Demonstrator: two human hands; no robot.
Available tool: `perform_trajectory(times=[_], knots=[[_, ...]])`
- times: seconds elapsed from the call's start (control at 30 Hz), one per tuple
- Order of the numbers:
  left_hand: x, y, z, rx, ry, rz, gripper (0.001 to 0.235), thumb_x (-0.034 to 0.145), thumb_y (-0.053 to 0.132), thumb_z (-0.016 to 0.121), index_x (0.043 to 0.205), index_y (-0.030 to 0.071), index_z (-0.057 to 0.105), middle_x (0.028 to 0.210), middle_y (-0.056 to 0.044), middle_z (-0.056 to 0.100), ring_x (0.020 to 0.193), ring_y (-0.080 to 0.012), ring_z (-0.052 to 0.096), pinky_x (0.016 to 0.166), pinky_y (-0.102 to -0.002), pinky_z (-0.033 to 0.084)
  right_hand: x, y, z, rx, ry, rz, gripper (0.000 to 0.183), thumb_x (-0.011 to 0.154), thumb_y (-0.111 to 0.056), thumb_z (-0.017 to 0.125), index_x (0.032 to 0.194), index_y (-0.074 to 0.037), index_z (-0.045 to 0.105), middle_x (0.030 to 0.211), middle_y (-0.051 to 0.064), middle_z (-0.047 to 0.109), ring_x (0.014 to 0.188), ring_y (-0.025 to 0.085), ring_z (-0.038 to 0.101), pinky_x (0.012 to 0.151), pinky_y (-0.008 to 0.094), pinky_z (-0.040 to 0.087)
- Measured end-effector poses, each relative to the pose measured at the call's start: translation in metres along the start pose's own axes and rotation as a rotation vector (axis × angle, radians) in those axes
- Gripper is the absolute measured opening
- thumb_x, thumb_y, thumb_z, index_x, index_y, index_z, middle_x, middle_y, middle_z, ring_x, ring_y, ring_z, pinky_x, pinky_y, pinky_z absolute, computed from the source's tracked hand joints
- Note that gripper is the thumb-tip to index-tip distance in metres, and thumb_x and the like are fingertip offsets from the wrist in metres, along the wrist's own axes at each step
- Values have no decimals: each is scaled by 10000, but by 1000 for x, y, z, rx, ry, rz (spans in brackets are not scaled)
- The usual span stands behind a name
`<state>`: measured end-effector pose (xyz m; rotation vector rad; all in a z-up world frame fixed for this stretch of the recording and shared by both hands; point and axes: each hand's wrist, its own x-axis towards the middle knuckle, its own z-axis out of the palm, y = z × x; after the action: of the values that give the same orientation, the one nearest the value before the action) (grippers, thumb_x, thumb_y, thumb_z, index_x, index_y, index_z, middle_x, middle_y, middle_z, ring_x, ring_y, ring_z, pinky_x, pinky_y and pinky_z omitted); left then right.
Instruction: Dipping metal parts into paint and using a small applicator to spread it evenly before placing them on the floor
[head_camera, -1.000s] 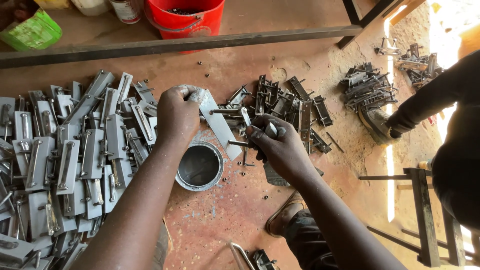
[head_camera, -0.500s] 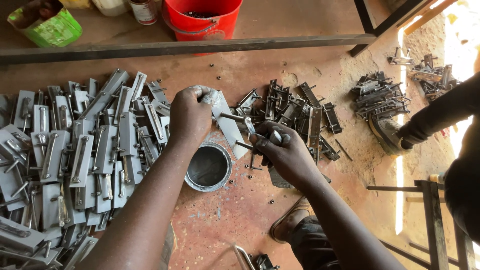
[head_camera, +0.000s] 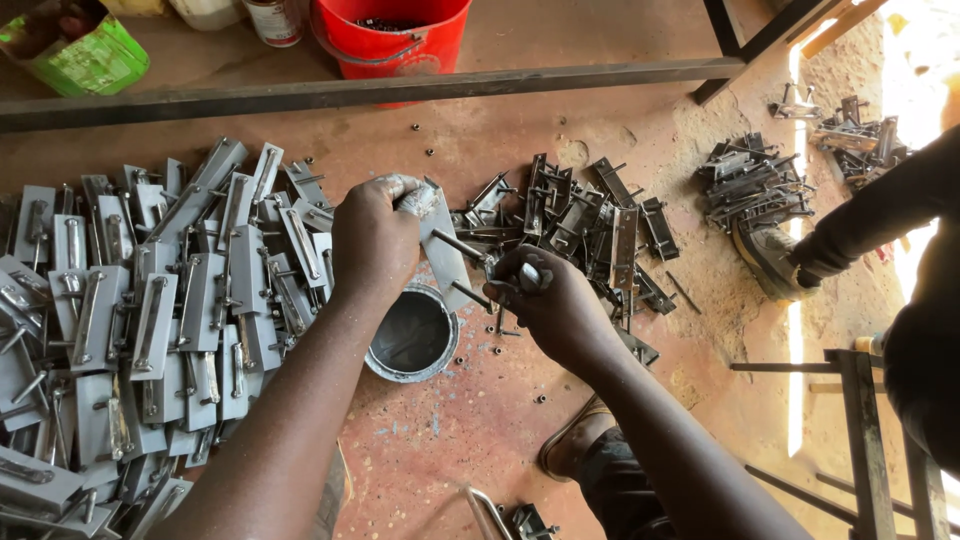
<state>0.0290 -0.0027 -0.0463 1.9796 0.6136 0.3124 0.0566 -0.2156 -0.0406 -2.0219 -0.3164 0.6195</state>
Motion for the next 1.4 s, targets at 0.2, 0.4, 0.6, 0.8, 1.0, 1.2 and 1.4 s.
perform_trajectory(times=[0.2,0.4,0.6,0.8,1.0,1.2,1.4], knots=[[-12,22,1,193,-56,-89,194,966,263,679,1066,143,793,922,-103,777,962,-348,743,811,-490,599,-5,-17,9,-65,21,32,159,825,-115,840,946,-77,744,782,71,682,639,148,606,589,240,536],[-20,25,12,59,-127,-49,158,963,229,680,1033,145,795,901,-94,787,947,-337,753,807,-463,602,-7,-22,5,-337,136,-59,310,800,-276,863,862,-81,631,805,157,666,772,360,651,702,451,511],[-17,22,-1,-76,-257,114,104,958,128,708,1004,113,800,893,-97,783,959,-304,756,855,-431,576,-3,-27,-10,-309,17,-1,154,883,-204,816,944,-105,714,886,84,742,753,247,689,734,343,577],[-28,27,-18,-116,-571,294,92,926,58,693,973,37,769,968,-153,768,1005,-312,724,930,-484,538,9,-20,-33,-36,-3,-98,289,859,-85,739,1144,-127,756,1046,99,767,929,194,695,869,364,543],[-36,14,-5,-289,-819,276,60,906,65,733,914,75,791,872,-130,768,916,-288,729,876,-408,548,0,-41,-35,-198,-405,72,332,923,-21,671,1248,-26,737,944,187,765,700,248,674,797,329,547],[-28,14,-12,-453,-787,133,106,901,29,753,989,69,797,945,-24,779,942,-121,634,944,-345,523,8,-17,-47,-242,-452,123,138,899,-151,752,992,-55,788,763,82,779,650,159,642,702,298,451],[-13,-2,-8,-503,-643,81,142,916,89,768,1057,92,778,1008,-44,781,1007,-163,677,1005,-392,523,9,-12,-36,105,-402,132,113,836,-100,797,880,3,776,734,124,767,513,144,650,499,230,482]])
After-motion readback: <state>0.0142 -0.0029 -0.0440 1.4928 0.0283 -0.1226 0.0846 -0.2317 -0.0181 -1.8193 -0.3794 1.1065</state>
